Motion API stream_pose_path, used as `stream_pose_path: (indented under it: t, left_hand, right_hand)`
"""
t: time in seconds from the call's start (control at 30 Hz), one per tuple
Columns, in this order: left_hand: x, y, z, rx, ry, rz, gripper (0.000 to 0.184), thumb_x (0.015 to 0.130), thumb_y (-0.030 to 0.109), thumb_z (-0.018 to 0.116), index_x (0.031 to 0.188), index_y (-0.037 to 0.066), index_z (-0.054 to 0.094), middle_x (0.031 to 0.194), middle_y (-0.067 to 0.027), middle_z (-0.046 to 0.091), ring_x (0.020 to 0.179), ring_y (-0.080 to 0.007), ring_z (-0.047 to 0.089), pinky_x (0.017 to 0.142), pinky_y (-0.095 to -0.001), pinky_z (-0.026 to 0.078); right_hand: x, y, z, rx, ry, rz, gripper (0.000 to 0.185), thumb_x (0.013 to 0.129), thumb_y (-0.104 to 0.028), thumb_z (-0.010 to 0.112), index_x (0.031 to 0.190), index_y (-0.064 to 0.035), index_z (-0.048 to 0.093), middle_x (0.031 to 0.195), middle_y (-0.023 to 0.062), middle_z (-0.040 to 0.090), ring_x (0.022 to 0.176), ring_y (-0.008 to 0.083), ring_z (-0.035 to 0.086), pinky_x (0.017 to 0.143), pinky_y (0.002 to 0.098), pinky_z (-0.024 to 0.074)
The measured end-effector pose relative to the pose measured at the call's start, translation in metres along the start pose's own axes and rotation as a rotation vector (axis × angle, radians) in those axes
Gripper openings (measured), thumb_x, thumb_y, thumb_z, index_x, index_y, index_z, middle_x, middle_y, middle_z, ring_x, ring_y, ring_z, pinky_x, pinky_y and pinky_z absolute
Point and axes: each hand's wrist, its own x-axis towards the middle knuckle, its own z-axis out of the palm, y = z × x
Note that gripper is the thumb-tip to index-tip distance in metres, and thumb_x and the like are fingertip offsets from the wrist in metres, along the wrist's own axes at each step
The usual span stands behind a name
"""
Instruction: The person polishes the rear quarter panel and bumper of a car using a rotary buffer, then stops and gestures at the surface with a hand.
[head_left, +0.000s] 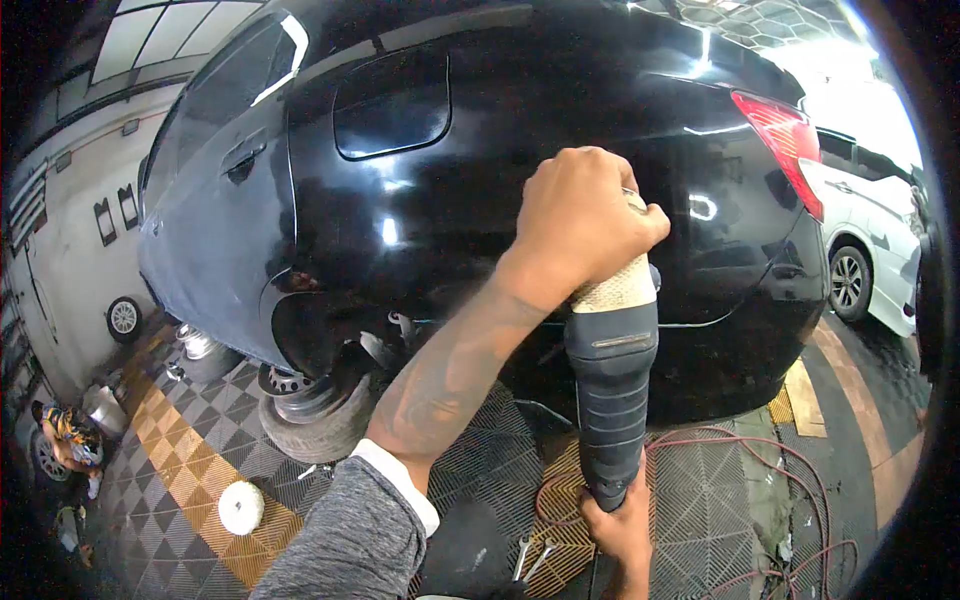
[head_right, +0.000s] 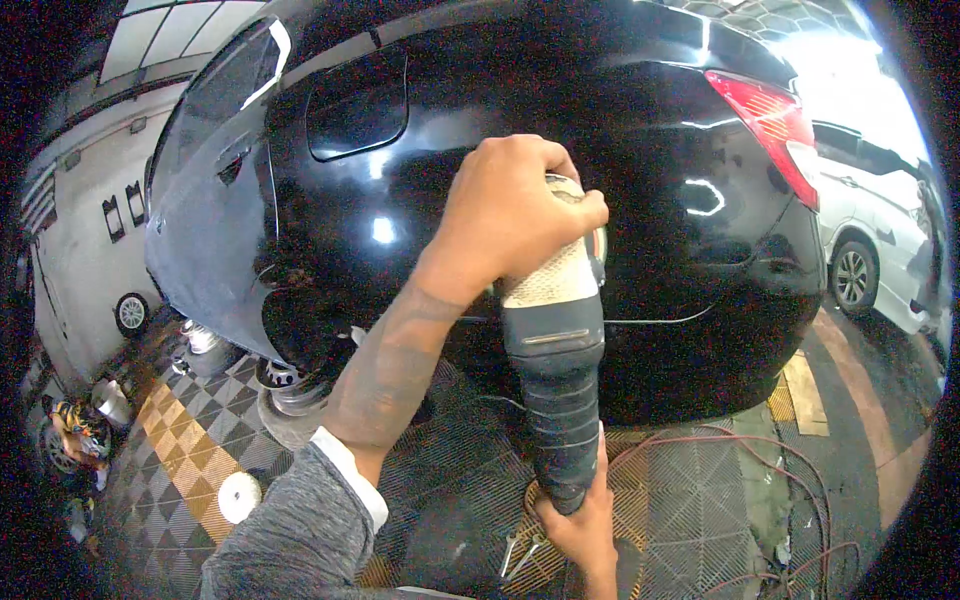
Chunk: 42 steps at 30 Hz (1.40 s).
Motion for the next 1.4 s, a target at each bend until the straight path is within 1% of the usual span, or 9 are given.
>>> stream_pose_path:
  t: [0.2, 0.53, 0.67, 0.87, 1.03, 1.13, 1.17, 1.27, 1.4]
  left_hand:
    - [-0.012, -0.038, -0.036, 0.086, 0.011, 0.022, 0.040, 0.072, 0.039, 0.077, 0.082, 0.000, 0.076, 0.082, -0.0192, 0.072, 0.078, -0.0360, 0.071, 0.076, -0.0425, 0.056]
    - [-0.039, -0.105, -0.106, 0.181, 0.066, -0.070, 0.032, 0.079, 0.031, 0.079, 0.084, 0.000, 0.074, 0.074, -0.0123, 0.072, 0.068, -0.0164, 0.067, 0.066, -0.0329, 0.052]
    - [-0.048, -0.124, -0.129, 0.183, 0.079, -0.124, 0.031, 0.081, 0.030, 0.078, 0.083, 0.000, 0.073, 0.073, -0.0112, 0.071, 0.068, -0.0145, 0.066, 0.066, -0.0327, 0.052]
    - [-0.052, -0.139, -0.133, 0.147, 0.073, -0.156, 0.032, 0.081, 0.031, 0.077, 0.085, 0.000, 0.074, 0.073, -0.0104, 0.071, 0.067, -0.0141, 0.066, 0.066, -0.0322, 0.051]
    - [-0.044, -0.110, -0.103, 0.159, 0.076, -0.090, 0.041, 0.075, 0.039, 0.081, 0.089, 0.001, 0.077, 0.078, -0.0157, 0.073, 0.072, -0.0252, 0.072, 0.071, -0.0378, 0.056]
    - [-0.033, -0.087, -0.078, 0.099, 0.074, -0.125, 0.040, 0.073, 0.043, 0.081, 0.083, 0.005, 0.078, 0.082, -0.0179, 0.074, 0.076, -0.0310, 0.074, 0.074, -0.0411, 0.057]
    - [-0.030, -0.075, -0.071, 0.102, 0.057, -0.128, 0.038, 0.072, 0.043, 0.080, 0.085, 0.007, 0.079, 0.082, -0.0184, 0.074, 0.076, -0.0324, 0.074, 0.075, -0.0426, 0.058]
    - [-0.021, -0.047, -0.044, 0.030, 0.056, -0.132, 0.034, 0.065, 0.039, 0.077, 0.078, 0.008, 0.079, 0.081, -0.0192, 0.074, 0.079, -0.0378, 0.073, 0.081, -0.0460, 0.060]
    - [-0.011, -0.019, -0.008, -0.038, 0.108, -0.023, 0.029, 0.064, 0.029, 0.075, 0.071, 0.001, 0.076, 0.076, -0.0254, 0.071, 0.076, -0.0411, 0.073, 0.077, -0.0472, 0.061]
  right_hand:
    - [0.011, -0.015, 0.029, 0.046, -0.070, -0.008, 0.109, 0.075, -0.011, 0.072, 0.163, -0.0120, 0.009, 0.124, 0.0268, 0.068, 0.109, 0.0455, 0.069, 0.094, 0.0470, 0.0550]
    - [0.034, -0.048, 0.070, 0.111, -0.296, 0.001, 0.106, 0.078, -0.010, 0.072, 0.163, -0.0089, 0.008, 0.125, 0.0265, 0.068, 0.109, 0.0433, 0.070, 0.096, 0.0453, 0.0555]
    - [0.044, -0.044, 0.094, 0.065, -0.327, -0.119, 0.114, 0.075, -0.014, 0.076, 0.163, -0.0125, 0.002, 0.108, 0.0336, 0.070, 0.090, 0.0527, 0.069, 0.085, 0.0530, 0.0583]
    - [0.044, -0.052, 0.090, 0.008, -0.356, -0.087, 0.114, 0.076, -0.014, 0.075, 0.163, -0.0117, 0.001, 0.109, 0.0340, 0.069, 0.090, 0.0527, 0.069, 0.085, 0.0531, 0.0582]
    - [0.030, -0.056, 0.065, 0.097, -0.276, 0.075, 0.106, 0.075, -0.009, 0.072, 0.163, -0.0123, 0.015, 0.128, 0.0257, 0.066, 0.115, 0.0389, 0.068, 0.100, 0.0423, 0.0511]
    - [0.025, -0.038, 0.051, -0.064, -0.167, -0.081, 0.112, 0.073, -0.011, 0.075, 0.163, -0.0124, 0.009, 0.124, 0.0277, 0.068, 0.106, 0.0468, 0.069, 0.093, 0.0477, 0.0556]
    - [0.020, -0.033, 0.044, -0.022, -0.154, -0.039, 0.107, 0.072, -0.010, 0.074, 0.162, -0.0060, 0.015, 0.132, 0.0272, 0.064, 0.116, 0.0416, 0.066, 0.101, 0.0437, 0.0510]
    - [0.010, 0.006, 0.027, -0.068, -0.024, -0.121, 0.086, 0.073, -0.004, 0.074, 0.151, -0.0019, 0.036, 0.124, 0.0165, 0.064, 0.111, 0.0303, 0.064, 0.097, 0.0375, 0.0495]
    - [-0.010, 0.059, 0.010, -0.083, 0.090, -0.091, 0.074, 0.076, -0.001, 0.071, 0.143, -0.0023, 0.040, 0.107, 0.0128, 0.066, 0.090, 0.0243, 0.067, 0.081, 0.0346, 0.0539]
